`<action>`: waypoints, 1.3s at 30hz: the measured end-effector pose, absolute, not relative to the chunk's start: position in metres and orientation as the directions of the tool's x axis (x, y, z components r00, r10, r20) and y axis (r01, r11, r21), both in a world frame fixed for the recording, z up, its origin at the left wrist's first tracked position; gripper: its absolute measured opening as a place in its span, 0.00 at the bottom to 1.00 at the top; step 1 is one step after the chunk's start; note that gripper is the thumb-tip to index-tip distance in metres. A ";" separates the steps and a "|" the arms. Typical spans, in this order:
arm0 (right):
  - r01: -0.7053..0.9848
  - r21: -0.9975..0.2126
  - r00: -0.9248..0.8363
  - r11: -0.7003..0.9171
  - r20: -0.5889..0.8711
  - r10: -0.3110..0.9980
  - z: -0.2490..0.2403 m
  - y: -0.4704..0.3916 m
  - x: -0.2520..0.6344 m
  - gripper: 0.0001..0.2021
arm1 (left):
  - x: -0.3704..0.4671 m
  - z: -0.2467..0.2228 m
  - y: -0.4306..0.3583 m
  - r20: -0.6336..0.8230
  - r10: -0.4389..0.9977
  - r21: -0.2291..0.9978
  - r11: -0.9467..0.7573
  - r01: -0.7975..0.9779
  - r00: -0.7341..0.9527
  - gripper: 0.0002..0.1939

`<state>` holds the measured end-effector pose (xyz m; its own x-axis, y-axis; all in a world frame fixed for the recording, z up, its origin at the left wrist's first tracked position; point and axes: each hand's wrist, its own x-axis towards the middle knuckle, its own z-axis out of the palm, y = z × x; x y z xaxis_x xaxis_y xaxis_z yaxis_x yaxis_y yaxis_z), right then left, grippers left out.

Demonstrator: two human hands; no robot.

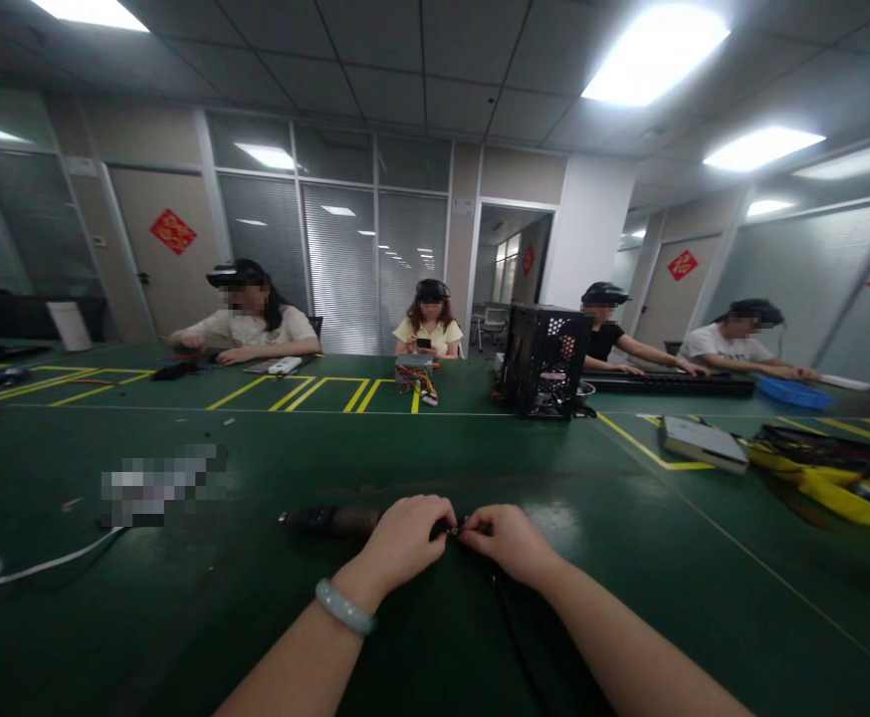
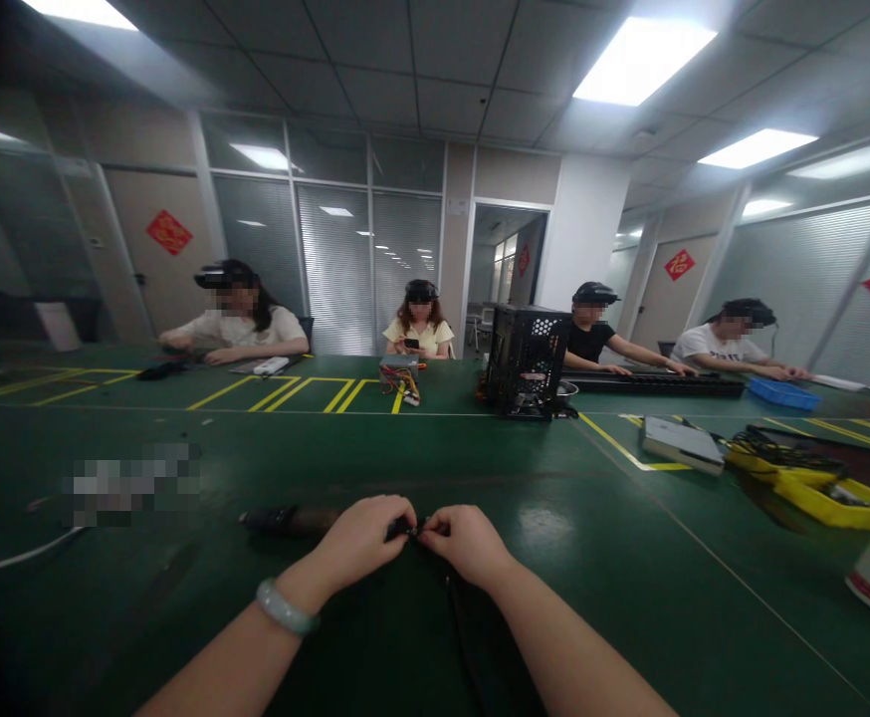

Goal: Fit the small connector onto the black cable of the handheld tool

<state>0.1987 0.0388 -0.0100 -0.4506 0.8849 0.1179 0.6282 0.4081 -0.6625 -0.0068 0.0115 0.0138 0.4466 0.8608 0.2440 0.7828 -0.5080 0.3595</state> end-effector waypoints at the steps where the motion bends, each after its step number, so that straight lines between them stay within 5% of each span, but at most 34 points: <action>1: 0.629 -0.663 -0.451 0.406 0.115 0.885 -0.009 0.039 0.199 0.08 | -0.007 0.014 0.011 0.236 0.868 0.362 -0.496 0.789 0.438 0.08; 39: 0.633 -0.661 -0.459 0.404 0.100 0.883 -0.006 0.037 0.200 0.09 | -0.003 0.013 0.012 0.200 0.900 0.359 -0.436 0.826 0.388 0.09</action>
<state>0.1999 0.0368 -0.0060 -0.4589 0.8828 0.1002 0.6327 0.4039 -0.6607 -0.0032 0.0119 0.0133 0.3879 0.8997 0.2002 0.8255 -0.4357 0.3587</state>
